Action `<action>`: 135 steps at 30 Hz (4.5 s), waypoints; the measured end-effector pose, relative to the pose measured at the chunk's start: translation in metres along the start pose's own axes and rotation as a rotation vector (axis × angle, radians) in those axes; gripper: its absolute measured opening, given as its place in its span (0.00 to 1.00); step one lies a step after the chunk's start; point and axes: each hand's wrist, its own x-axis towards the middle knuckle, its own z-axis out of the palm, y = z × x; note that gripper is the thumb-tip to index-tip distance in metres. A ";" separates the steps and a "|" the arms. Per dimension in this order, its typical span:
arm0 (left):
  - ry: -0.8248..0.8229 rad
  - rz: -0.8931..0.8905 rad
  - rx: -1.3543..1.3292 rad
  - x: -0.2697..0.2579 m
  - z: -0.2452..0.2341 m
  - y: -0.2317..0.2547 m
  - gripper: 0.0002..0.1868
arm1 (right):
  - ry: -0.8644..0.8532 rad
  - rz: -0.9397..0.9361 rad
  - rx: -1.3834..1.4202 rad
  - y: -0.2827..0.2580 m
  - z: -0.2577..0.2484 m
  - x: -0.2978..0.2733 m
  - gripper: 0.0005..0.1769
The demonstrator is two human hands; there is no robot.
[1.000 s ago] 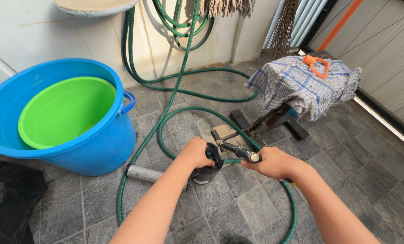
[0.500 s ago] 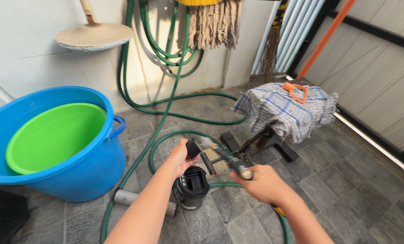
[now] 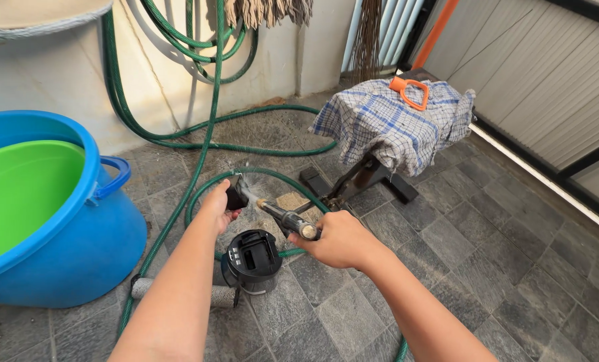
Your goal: The person disassembles a vacuum cleaner filter housing, rinses the components with a garden hose, and reassembles the unit. They handle the filter housing, a cylindrical filter, and a hose nozzle, using water to clean the parts before putting them back together.
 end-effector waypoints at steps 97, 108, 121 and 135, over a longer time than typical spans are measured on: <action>-0.232 0.655 0.746 -0.092 -0.077 -0.158 0.63 | 0.020 -0.674 -0.223 -0.060 0.140 0.095 0.52; -0.264 0.731 0.729 -0.085 -0.064 -0.162 0.57 | 0.000 -0.691 -0.331 -0.039 0.133 0.103 0.51; -0.240 0.661 0.758 -0.098 -0.053 -0.165 0.60 | -0.075 -0.743 -0.294 -0.026 0.120 0.099 0.49; -0.352 0.715 0.515 -0.102 -0.018 -0.156 0.61 | -0.157 -0.618 -0.079 0.021 0.122 0.112 0.63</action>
